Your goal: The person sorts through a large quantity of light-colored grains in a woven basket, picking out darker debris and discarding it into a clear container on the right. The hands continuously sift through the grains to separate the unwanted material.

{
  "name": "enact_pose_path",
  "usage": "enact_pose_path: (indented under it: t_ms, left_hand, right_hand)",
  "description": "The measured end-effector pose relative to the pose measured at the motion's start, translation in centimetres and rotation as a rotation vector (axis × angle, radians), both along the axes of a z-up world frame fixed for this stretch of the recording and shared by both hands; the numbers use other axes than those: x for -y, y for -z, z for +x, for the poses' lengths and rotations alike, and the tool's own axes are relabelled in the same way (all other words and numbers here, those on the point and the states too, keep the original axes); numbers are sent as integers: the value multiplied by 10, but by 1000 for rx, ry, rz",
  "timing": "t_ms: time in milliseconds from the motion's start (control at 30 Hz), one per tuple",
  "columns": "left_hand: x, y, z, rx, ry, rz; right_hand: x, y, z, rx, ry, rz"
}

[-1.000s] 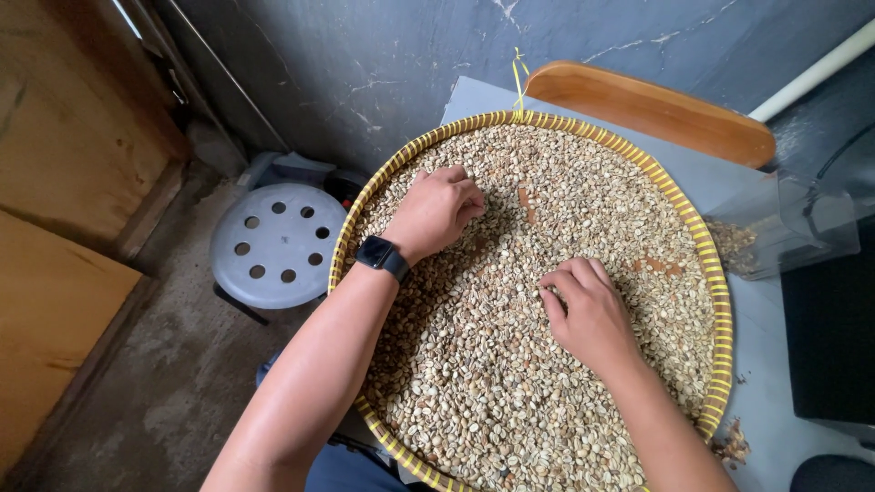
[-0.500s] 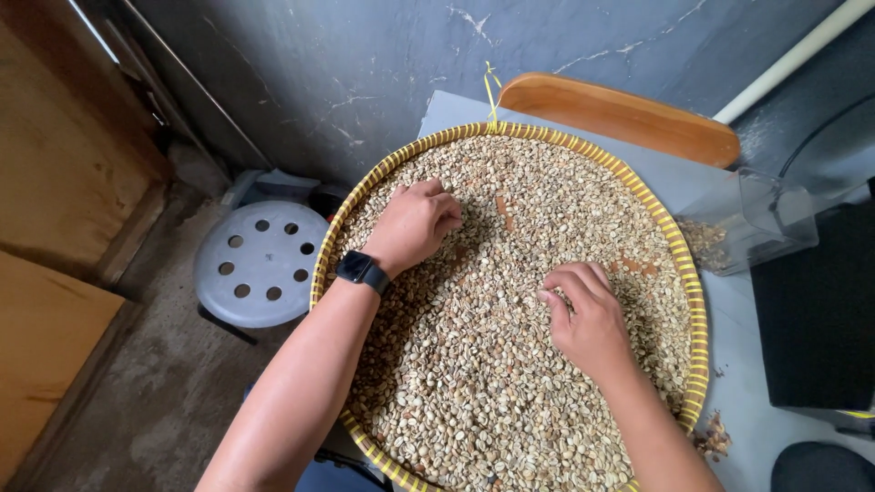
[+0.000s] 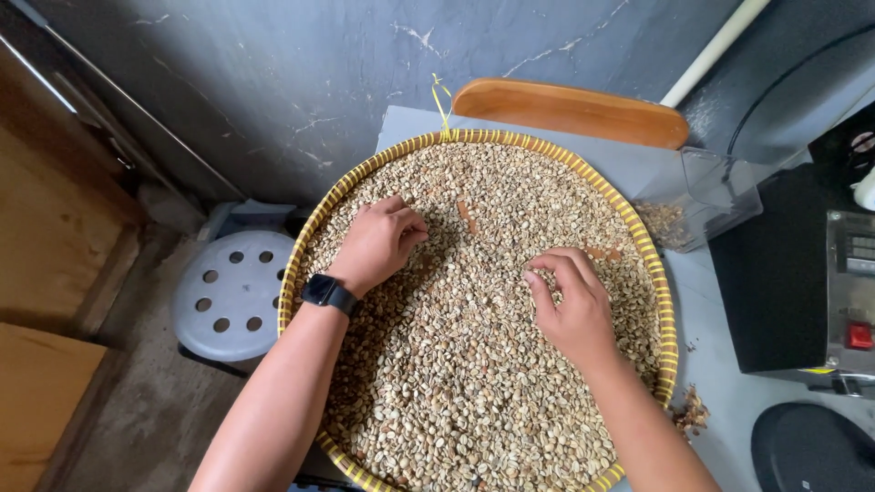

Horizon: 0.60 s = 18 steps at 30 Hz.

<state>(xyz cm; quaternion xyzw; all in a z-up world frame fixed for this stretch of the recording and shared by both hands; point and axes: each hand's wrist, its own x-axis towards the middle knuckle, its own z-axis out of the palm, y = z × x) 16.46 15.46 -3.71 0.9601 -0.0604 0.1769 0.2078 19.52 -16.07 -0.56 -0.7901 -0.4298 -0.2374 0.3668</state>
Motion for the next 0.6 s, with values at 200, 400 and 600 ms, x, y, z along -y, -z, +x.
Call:
enact_pose_path:
  t_ms: [200, 400, 600]
  left_hand:
    - [1, -1, 1, -17, 30, -9]
    - [4, 0, 3, -57, 22, 32]
    - [6, 3, 4, -36, 47, 20]
  right_hand:
    - [9, 9, 13, 318, 69, -43]
    - [8, -11, -1, 451, 125, -38]
    - [15, -9, 1, 452, 118, -34]
